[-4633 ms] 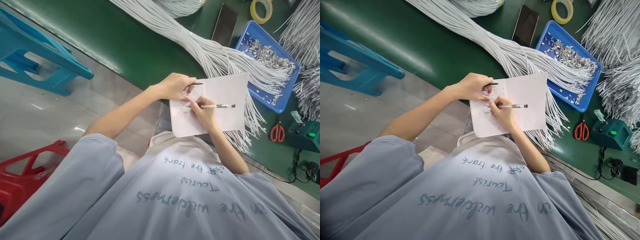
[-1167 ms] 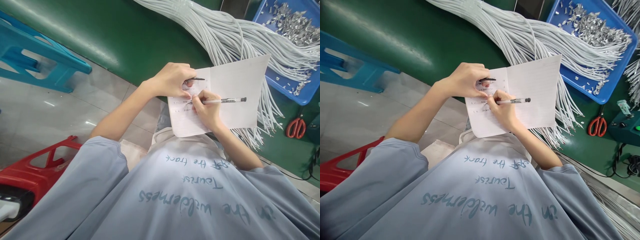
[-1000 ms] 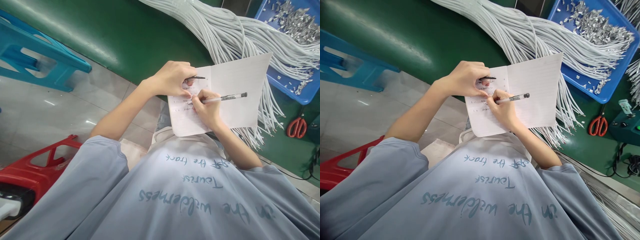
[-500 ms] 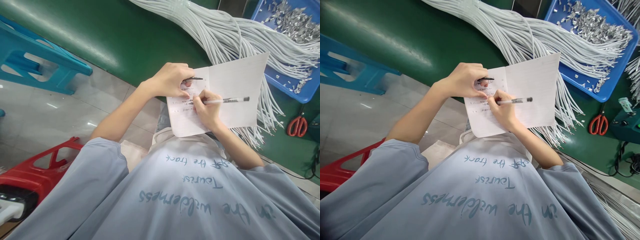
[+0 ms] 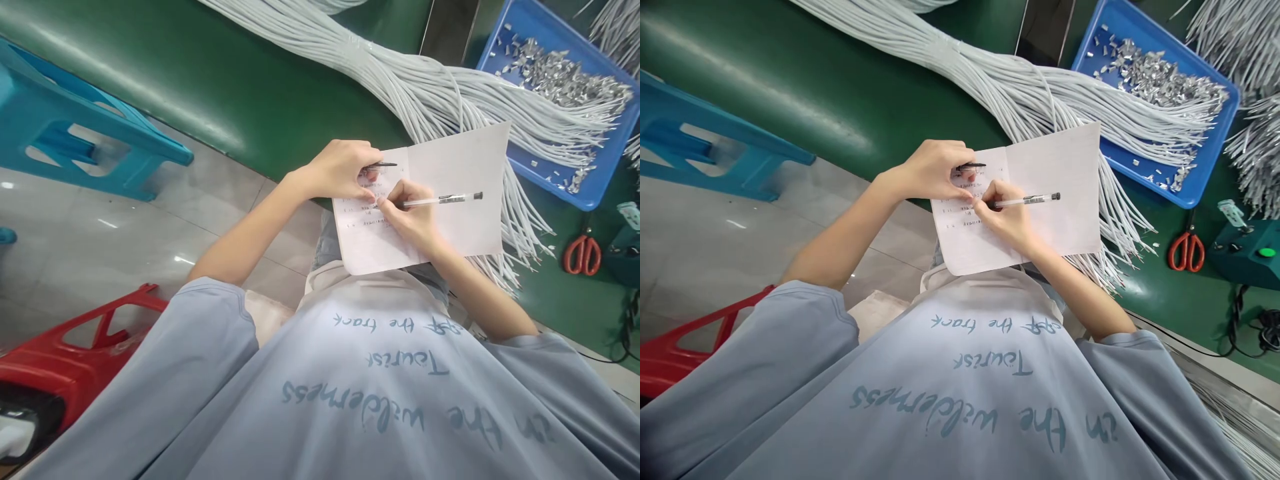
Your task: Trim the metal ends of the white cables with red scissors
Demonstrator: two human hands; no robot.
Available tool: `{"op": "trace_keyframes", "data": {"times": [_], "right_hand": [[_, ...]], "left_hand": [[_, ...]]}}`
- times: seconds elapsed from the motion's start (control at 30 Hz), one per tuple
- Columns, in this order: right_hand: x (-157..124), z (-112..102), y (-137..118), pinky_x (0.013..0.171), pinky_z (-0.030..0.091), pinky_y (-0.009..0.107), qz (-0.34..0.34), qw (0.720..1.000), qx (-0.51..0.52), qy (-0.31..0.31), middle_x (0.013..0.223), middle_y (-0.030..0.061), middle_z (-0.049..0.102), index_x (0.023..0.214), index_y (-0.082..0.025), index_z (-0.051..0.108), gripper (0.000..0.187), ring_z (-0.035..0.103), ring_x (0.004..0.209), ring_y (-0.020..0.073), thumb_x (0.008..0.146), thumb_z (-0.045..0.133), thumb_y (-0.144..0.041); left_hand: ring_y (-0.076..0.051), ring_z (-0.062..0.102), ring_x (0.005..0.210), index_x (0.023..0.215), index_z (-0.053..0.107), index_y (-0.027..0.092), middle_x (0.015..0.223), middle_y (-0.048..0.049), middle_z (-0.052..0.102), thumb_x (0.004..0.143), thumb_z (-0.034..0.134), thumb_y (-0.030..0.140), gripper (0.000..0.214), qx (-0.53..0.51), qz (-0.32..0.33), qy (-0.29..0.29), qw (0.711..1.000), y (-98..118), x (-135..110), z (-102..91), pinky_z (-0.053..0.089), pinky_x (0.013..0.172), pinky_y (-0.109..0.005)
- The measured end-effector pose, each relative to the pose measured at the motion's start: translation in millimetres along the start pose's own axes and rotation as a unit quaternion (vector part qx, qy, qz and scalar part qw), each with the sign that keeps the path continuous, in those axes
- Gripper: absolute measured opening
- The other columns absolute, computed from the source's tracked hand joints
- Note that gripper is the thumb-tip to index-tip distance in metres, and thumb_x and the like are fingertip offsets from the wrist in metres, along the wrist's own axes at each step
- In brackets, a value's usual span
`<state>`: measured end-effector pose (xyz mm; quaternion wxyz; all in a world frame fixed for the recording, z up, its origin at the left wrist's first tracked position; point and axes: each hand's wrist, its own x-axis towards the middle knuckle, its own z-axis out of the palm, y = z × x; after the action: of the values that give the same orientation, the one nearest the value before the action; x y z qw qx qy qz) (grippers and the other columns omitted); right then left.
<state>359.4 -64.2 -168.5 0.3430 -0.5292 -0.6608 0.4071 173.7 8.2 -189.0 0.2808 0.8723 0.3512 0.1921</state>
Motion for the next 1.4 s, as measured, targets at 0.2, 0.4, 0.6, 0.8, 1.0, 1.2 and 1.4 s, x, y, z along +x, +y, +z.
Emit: {"op": "trace_keyframes", "data": {"times": [0.2, 0.4, 0.6, 0.8, 1.0, 1.2, 1.4], "right_hand": [[0, 5, 0, 0.048, 0.036, 0.026, 0.036, 0.999, 0.031, -0.011, 0.043, -0.0068, 0.05, 0.054, -0.022, 0.042, 0.032, 0.044, 0.04, 0.0091, 0.082, 0.057, -0.015], [1, 6, 0, 0.049, 0.036, 0.026, 0.037, 0.999, 0.02, -0.005, 0.042, -0.0069, 0.05, 0.051, -0.022, 0.041, 0.034, 0.043, 0.041, 0.0088, 0.08, 0.056, -0.012], [-1, 6, -1, 0.051, 0.034, 0.026, 0.032, 0.999, -0.001, 0.006, 0.047, -0.0057, 0.048, 0.051, -0.021, 0.042, 0.031, 0.042, 0.046, 0.009, 0.079, 0.056, -0.015], [-4, 6, -2, 0.051, 0.034, 0.026, 0.036, 0.999, -0.017, 0.012, 0.049, -0.0051, 0.048, 0.054, -0.021, 0.043, 0.03, 0.041, 0.048, 0.0093, 0.08, 0.056, -0.018], [-5, 5, -4, 0.05, 0.034, 0.026, 0.04, 0.998, -0.039, 0.013, 0.049, -0.0058, 0.048, 0.055, -0.021, 0.041, 0.031, 0.041, 0.047, 0.0085, 0.082, 0.057, -0.018], [-4, 4, -4, 0.05, 0.035, 0.026, 0.042, 0.998, -0.047, 0.005, 0.048, -0.0062, 0.049, 0.054, -0.021, 0.043, 0.03, 0.041, 0.045, 0.008, 0.08, 0.057, -0.016], [-4, 4, -5, 0.05, 0.035, 0.027, 0.046, 0.997, -0.062, -0.001, 0.048, -0.0063, 0.048, 0.054, -0.021, 0.042, 0.03, 0.041, 0.046, 0.0086, 0.08, 0.057, -0.014]], "left_hand": [[-0.013, 0.049, 0.063, 0.068, 0.05, 0.018, 0.066, 0.0011, 0.052, 0.068, 0.07, 0.032, 0.024, 0.002, -0.028, -0.021, 0.999, 7, 6, -3.2, 0.029, 0.061, -0.027], [-0.015, 0.048, 0.06, 0.065, 0.049, 0.019, 0.062, 0.0004, 0.049, 0.067, 0.064, 0.03, 0.019, 0.049, -0.03, -0.044, 0.997, 19, 14, -3.6, 0.026, 0.06, -0.029], [-0.014, 0.046, 0.062, 0.066, 0.048, 0.019, 0.066, -0.0003, 0.051, 0.065, 0.067, 0.033, 0.023, 0.033, -0.038, -0.004, 0.999, 11, 8, 2.9, 0.026, 0.058, -0.029], [-0.016, 0.049, 0.064, 0.069, 0.054, 0.021, 0.064, -0.0003, 0.052, 0.066, 0.069, 0.032, 0.02, 0.025, -0.018, 0.008, 0.999, 9, 6, 4.1, 0.03, 0.058, -0.03], [-0.017, 0.049, 0.066, 0.064, 0.046, 0.021, 0.064, -0.0004, 0.053, 0.067, 0.069, 0.029, 0.025, 0.028, -0.028, -0.003, 0.999, 15, 7, 0.8, 0.026, 0.056, -0.032], [-0.016, 0.046, 0.068, 0.064, 0.04, 0.021, 0.065, 0.0004, 0.051, 0.066, 0.069, 0.027, 0.029, 0.03, -0.028, -0.016, 0.999, 16, 8, -0.1, 0.023, 0.056, -0.031], [-0.018, 0.051, 0.072, 0.068, 0.05, 0.021, 0.066, -0.0006, 0.054, 0.067, 0.068, 0.027, 0.019, 0.023, -0.034, -0.019, 0.999, 15, 7, 0.0, 0.026, 0.059, -0.03]]}}
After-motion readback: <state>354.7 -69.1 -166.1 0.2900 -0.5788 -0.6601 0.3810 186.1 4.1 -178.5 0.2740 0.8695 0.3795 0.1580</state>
